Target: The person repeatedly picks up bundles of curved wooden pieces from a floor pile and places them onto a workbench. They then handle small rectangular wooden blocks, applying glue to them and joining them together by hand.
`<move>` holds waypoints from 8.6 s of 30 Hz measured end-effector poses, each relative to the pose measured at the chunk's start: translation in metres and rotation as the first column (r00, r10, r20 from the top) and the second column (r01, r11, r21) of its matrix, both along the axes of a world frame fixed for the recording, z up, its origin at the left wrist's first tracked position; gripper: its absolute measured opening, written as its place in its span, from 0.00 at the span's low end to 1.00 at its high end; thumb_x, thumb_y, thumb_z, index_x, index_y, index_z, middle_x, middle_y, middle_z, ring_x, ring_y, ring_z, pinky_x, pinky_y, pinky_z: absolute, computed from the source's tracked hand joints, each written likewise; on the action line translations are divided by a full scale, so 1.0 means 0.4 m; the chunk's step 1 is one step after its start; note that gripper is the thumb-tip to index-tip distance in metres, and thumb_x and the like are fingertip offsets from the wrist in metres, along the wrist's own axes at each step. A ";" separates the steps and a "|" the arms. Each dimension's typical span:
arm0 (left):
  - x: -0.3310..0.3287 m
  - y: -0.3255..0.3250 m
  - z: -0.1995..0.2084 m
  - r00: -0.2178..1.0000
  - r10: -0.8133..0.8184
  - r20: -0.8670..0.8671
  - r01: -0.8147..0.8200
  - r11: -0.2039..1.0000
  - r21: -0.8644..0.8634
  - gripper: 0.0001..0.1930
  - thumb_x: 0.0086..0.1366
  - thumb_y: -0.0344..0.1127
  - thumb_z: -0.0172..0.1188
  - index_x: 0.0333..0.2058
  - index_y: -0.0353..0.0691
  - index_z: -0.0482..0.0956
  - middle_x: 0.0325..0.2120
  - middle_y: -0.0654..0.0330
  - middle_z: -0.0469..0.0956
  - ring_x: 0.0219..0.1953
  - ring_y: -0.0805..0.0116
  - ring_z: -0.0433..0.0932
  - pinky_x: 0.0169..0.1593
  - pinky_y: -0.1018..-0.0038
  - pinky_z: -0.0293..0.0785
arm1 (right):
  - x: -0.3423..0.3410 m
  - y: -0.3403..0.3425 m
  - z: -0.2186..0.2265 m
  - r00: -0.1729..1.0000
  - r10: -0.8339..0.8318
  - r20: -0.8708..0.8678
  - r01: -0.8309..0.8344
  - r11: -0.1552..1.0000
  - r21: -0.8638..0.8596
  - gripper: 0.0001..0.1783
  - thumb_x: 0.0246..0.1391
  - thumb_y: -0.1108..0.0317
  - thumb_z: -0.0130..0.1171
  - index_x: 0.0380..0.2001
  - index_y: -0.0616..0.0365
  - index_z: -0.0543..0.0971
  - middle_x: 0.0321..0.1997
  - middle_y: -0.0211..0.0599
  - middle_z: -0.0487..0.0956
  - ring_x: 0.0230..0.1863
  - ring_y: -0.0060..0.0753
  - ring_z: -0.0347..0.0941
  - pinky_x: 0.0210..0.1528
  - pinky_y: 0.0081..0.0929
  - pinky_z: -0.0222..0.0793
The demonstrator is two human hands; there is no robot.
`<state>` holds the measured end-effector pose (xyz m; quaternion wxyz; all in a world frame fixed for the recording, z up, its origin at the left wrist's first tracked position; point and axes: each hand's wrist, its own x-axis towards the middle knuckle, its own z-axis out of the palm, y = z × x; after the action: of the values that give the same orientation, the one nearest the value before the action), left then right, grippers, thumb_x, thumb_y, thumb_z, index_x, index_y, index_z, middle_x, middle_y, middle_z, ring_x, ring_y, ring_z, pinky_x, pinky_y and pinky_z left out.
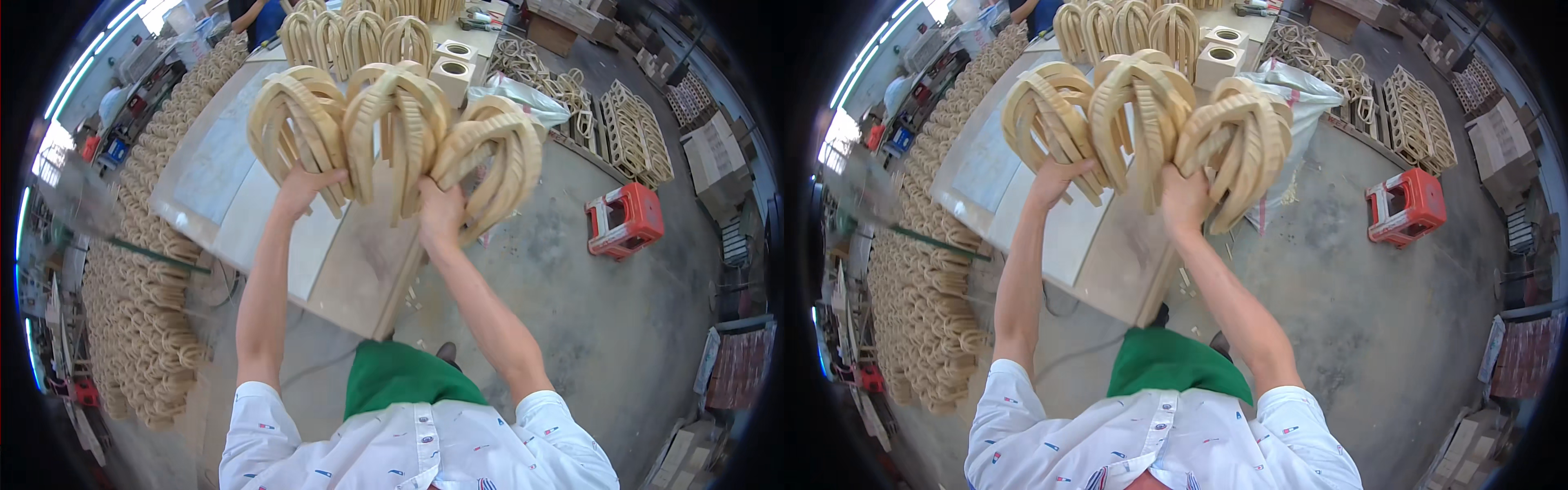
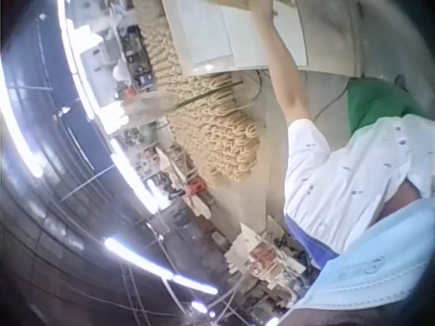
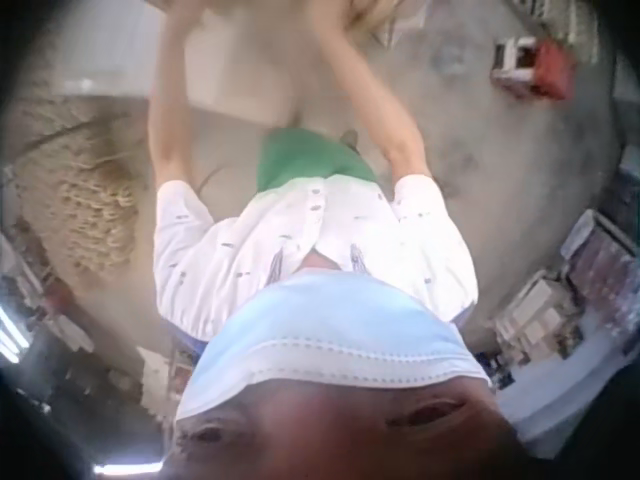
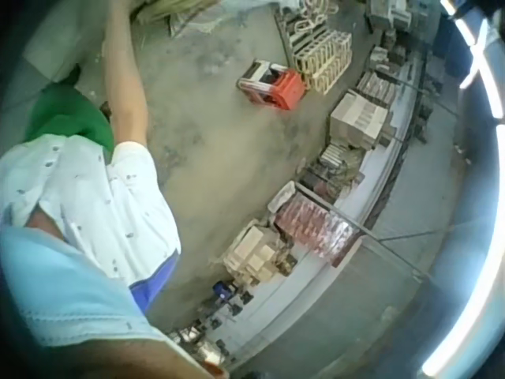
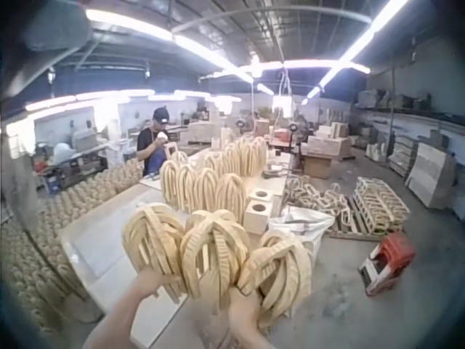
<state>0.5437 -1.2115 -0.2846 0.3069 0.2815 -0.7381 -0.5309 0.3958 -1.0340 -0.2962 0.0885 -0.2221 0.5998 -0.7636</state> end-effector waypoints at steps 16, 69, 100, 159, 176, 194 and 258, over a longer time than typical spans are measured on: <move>-0.319 -0.977 -0.005 0.930 -0.315 -0.192 0.355 0.903 0.240 0.25 0.54 0.28 0.64 0.51 0.35 0.68 0.42 0.59 0.75 0.44 0.67 0.73 0.48 0.70 0.69 | -0.229 -0.895 0.002 0.994 -0.111 -0.005 0.111 0.992 0.058 0.12 0.44 0.72 0.51 0.35 0.65 0.74 0.31 0.47 0.77 0.36 0.43 0.73 0.43 0.35 0.65; 0.215 0.480 -0.330 0.887 0.444 0.131 -0.461 0.825 0.327 0.11 0.60 0.32 0.56 0.39 0.32 0.76 0.23 0.63 0.75 0.29 0.78 0.72 0.37 0.77 0.69 | 0.184 0.419 -0.438 0.463 0.607 0.645 -0.885 0.347 0.309 0.20 0.58 0.70 0.48 0.50 0.73 0.69 0.38 0.45 0.80 0.38 0.28 0.76 0.42 0.24 0.72; 1.709 2.222 -1.090 0.204 0.443 0.873 -0.788 -0.455 0.415 0.13 0.55 0.31 0.58 0.38 0.30 0.74 0.20 0.58 0.74 0.21 0.72 0.72 0.23 0.74 0.67 | 1.009 0.194 -0.044 0.592 0.631 -0.502 -0.366 0.765 0.530 0.36 0.52 0.67 0.55 0.61 0.69 0.53 0.59 0.58 0.65 0.60 0.47 0.62 0.59 0.34 0.59; 0.373 -0.799 -1.955 0.996 -0.082 -0.039 0.084 0.994 0.063 0.36 0.51 0.24 0.60 0.60 0.40 0.57 0.59 0.47 0.59 0.59 0.49 0.61 0.61 0.61 0.58 | -0.041 -0.953 -1.856 0.899 0.412 -0.148 -0.063 0.457 0.887 0.21 0.49 0.76 0.55 0.49 0.62 0.71 0.49 0.37 0.73 0.48 0.31 0.69 0.51 0.29 0.66; 0.052 -0.909 -1.895 0.983 -0.145 -0.111 0.170 0.949 0.267 0.28 0.46 0.22 0.49 0.51 0.43 0.67 0.48 0.46 0.68 0.51 0.43 0.63 0.57 0.58 0.55 | 0.031 -1.129 -1.728 0.297 0.903 -0.309 0.101 0.292 0.951 0.25 0.45 0.56 0.65 0.47 0.50 0.74 0.49 0.38 0.75 0.53 0.40 0.69 0.55 0.37 0.62; 0.160 -1.020 -1.601 0.955 0.009 -0.295 -0.028 0.998 -0.062 0.25 0.49 0.28 0.64 0.48 0.36 0.68 0.46 0.51 0.67 0.48 0.54 0.69 0.51 0.65 0.69 | 0.117 -1.185 -1.547 0.844 0.536 0.025 -0.485 0.742 0.463 0.37 0.42 0.81 0.59 0.59 0.56 0.61 0.57 0.35 0.68 0.56 0.30 0.66 0.59 0.31 0.63; 0.284 -1.381 -1.852 0.868 0.489 -0.090 -0.488 0.872 0.036 0.54 0.41 0.34 0.74 0.61 0.35 0.44 0.55 0.47 0.59 0.58 0.56 0.60 0.61 0.66 0.59 | 0.173 -1.045 -1.635 0.846 0.463 -0.264 -0.286 0.812 0.508 0.10 0.60 0.71 0.47 0.42 0.65 0.71 0.41 0.39 0.75 0.43 0.26 0.71 0.46 0.24 0.68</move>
<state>0.6575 -1.7639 -1.0255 0.4643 0.4349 -0.6240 -0.4537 0.4651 -1.4518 -0.9502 0.1724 -0.4536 0.7079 -0.5132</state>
